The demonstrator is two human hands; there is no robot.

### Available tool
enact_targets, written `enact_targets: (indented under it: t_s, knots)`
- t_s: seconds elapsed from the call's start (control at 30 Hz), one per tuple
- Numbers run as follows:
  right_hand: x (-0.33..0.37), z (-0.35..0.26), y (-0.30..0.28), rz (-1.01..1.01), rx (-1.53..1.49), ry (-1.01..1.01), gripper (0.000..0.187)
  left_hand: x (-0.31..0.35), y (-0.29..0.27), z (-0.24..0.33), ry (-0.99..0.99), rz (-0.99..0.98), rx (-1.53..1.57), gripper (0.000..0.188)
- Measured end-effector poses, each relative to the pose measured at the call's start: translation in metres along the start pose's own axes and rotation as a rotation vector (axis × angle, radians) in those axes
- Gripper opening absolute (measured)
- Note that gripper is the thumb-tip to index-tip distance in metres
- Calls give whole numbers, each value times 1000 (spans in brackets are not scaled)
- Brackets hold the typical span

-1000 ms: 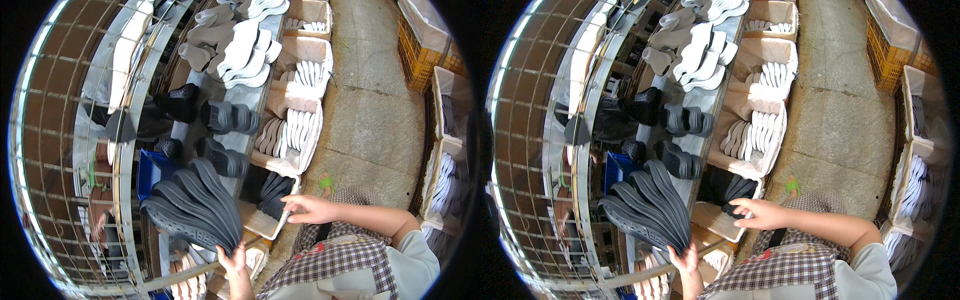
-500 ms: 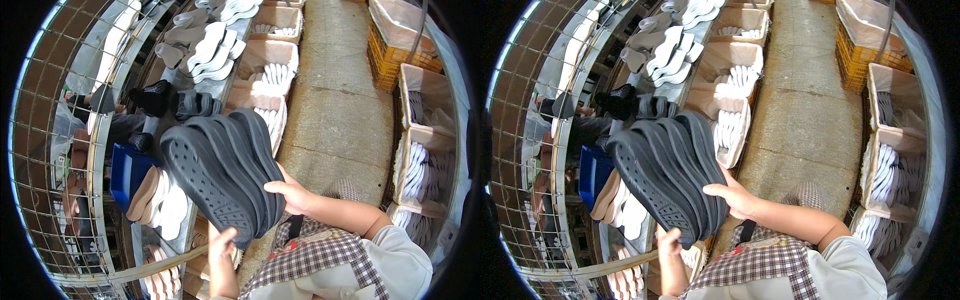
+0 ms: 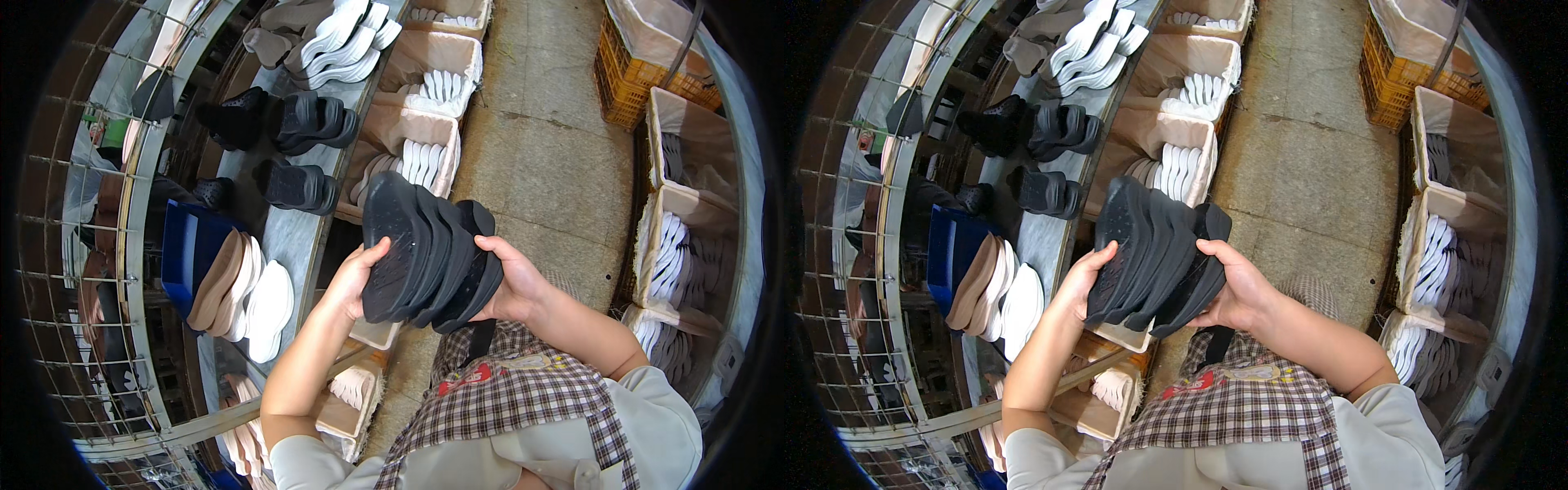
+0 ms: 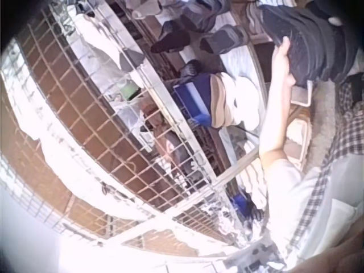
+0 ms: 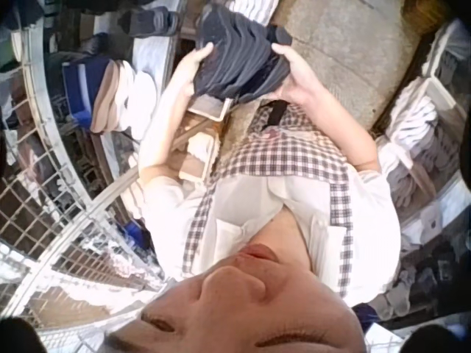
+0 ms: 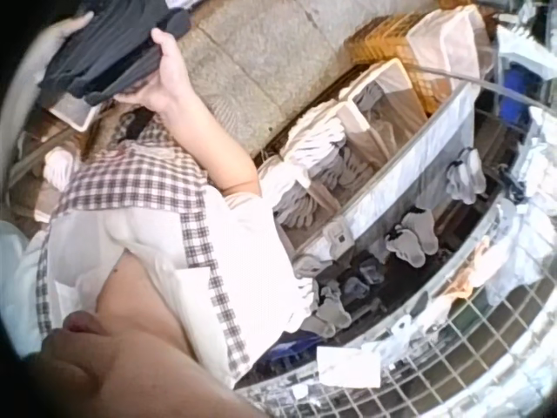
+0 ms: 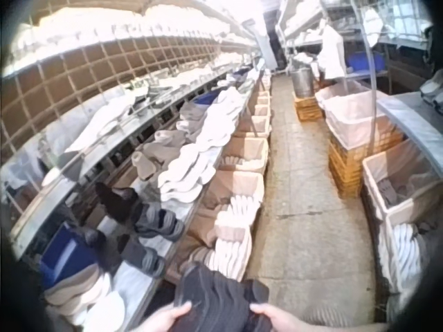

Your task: The person picks up pairs of black and white slippers from a display shelf, turns them over to view the soles, and places them into a large white sack. The person repeats this process for multiple pairs of slippers.

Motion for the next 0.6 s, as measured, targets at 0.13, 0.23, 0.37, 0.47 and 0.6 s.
enact_targets:
  t_s: [0.13, 0.23, 0.37, 0.47, 0.6]
  knots:
    - [1, 6, -8, 20, 7, 1, 62, -10, -4, -18, -87, -71, 25, 41]
    - [4, 7, -15, 32, 2, 3, 62, -14, -3, -27, -133, -61, 60, 42]
    - [7, 9, -23, 53, -7, 0, 61, -16, 1, -35, -162, -82, 86, 41]
    - [9, 10, -26, 43, -15, 7, 60, -17, 5, -39, -173, -105, 108, 41]
    - [12, 9, -30, 94, -33, 5, 59, -17, 6, -43, -174, -107, 108, 41]
Point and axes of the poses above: each hand's wrist, its own x-axis away from the middle knuckle, its own y-axis out of the palm, z = x × y, the point moved 4 cm from there along -x, towards the middle knuckle, and after that the axes turned 9 degrees about y, right-handed, at the moved point
